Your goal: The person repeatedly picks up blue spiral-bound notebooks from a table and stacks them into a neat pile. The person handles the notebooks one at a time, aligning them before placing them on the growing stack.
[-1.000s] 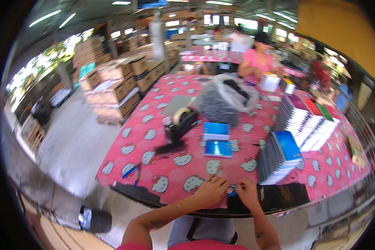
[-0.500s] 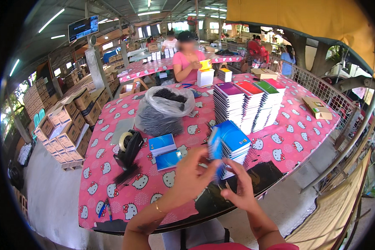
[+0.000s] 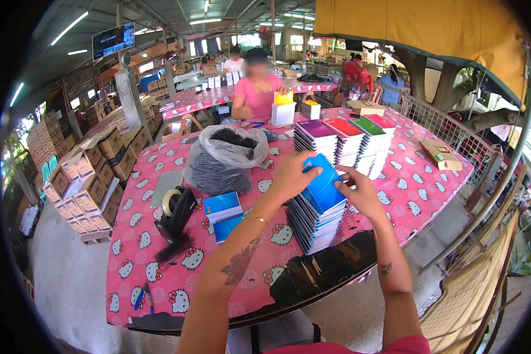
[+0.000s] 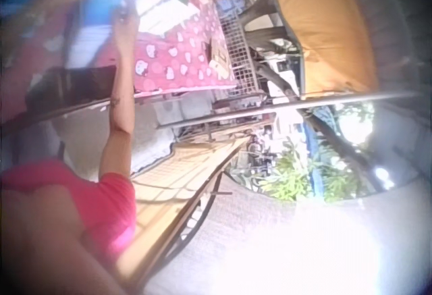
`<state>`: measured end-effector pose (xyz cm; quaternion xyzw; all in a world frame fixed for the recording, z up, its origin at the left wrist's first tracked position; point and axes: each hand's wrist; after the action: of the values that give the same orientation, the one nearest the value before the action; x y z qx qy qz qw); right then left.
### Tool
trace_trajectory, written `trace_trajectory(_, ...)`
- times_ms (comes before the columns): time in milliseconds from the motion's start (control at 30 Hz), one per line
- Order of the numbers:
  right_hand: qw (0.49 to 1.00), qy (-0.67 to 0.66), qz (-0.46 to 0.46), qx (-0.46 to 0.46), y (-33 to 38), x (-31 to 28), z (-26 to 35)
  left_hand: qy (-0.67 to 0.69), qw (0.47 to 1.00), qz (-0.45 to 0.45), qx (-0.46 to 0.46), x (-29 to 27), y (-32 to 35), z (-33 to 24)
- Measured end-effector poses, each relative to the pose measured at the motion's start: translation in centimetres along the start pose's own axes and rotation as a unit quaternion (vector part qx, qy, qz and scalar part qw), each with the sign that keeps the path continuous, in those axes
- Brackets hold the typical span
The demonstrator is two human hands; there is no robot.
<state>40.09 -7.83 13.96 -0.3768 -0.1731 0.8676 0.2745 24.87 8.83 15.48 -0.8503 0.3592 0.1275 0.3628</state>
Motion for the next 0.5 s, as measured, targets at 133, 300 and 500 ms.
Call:
trace_trajectory(133,0.996,0.074,0.056,0.012,-0.9,1.8,-1.5,-0.221,0.949,-0.169,0.145,1.8,2.5,3.7)
trace_trajectory(300,0.994,-0.052,0.074,0.062,-1.4,1.3,-3.6,-0.026,0.958,-0.284,0.031,4.7,7.1,1.8)
trace_trajectory(500,0.962,-0.162,0.205,0.073,-2.1,2.0,-3.4,0.004,0.970,-0.242,0.009,7.1,9.4,2.5)
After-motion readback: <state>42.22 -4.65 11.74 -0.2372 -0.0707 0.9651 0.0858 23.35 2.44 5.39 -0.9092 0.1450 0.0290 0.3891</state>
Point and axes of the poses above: each hand's wrist, its own y-axis away from the middle knuckle, its own x-axis out of the palm, z = x × y, and after that the axes turned 5 degrees about y, right-handed
